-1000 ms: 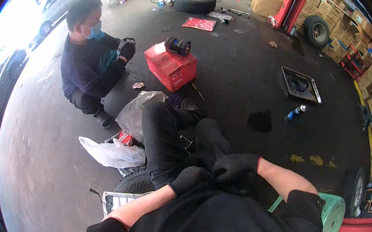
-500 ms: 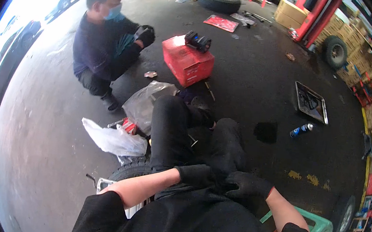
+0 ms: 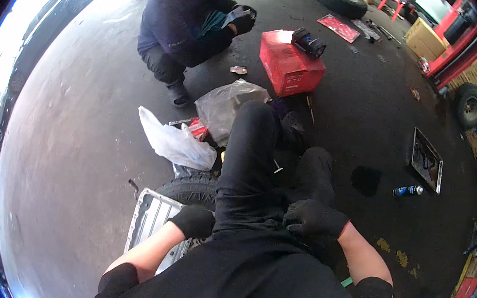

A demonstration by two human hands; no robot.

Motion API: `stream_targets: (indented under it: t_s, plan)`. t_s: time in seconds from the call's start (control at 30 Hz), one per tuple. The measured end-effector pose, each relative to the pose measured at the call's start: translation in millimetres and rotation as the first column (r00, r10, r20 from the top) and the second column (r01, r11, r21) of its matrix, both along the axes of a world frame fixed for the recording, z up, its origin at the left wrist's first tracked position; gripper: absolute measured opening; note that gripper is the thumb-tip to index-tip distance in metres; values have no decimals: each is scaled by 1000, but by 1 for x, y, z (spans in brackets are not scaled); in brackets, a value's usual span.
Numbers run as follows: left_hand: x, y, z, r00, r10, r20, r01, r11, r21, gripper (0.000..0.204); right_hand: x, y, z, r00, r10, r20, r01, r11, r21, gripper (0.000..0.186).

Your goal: The recorder is preparing a transmission or oil pan by unpacking a new gasket and fitting it onto the pan.

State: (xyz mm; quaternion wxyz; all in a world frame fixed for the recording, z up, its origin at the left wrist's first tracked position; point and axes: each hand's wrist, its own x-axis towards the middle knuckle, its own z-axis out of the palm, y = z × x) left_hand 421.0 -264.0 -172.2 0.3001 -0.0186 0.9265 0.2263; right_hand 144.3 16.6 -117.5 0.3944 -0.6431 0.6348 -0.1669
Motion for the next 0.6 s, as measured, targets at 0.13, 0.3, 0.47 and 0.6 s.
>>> stream_targets:
  t_s: [0.13,0.3,0.47,0.6]
  plan:
    - [80,13,-39,980,44,192,-107,938,331,25,-2,-2,-4,994,95,51,-100,989,111,27]
    - [118,26,-69,968,225,111,-242,716,655,23,-5,1,1,990,62,123,-82,983,165,29]
    - [121,34,-68,918,341,202,-387,664,640,25,-8,9,-4,983,55,173,-76,990,117,31]
    - [134,45,-63,904,399,153,-402,676,618,26,-7,19,-10,970,-8,244,-25,991,133,32]
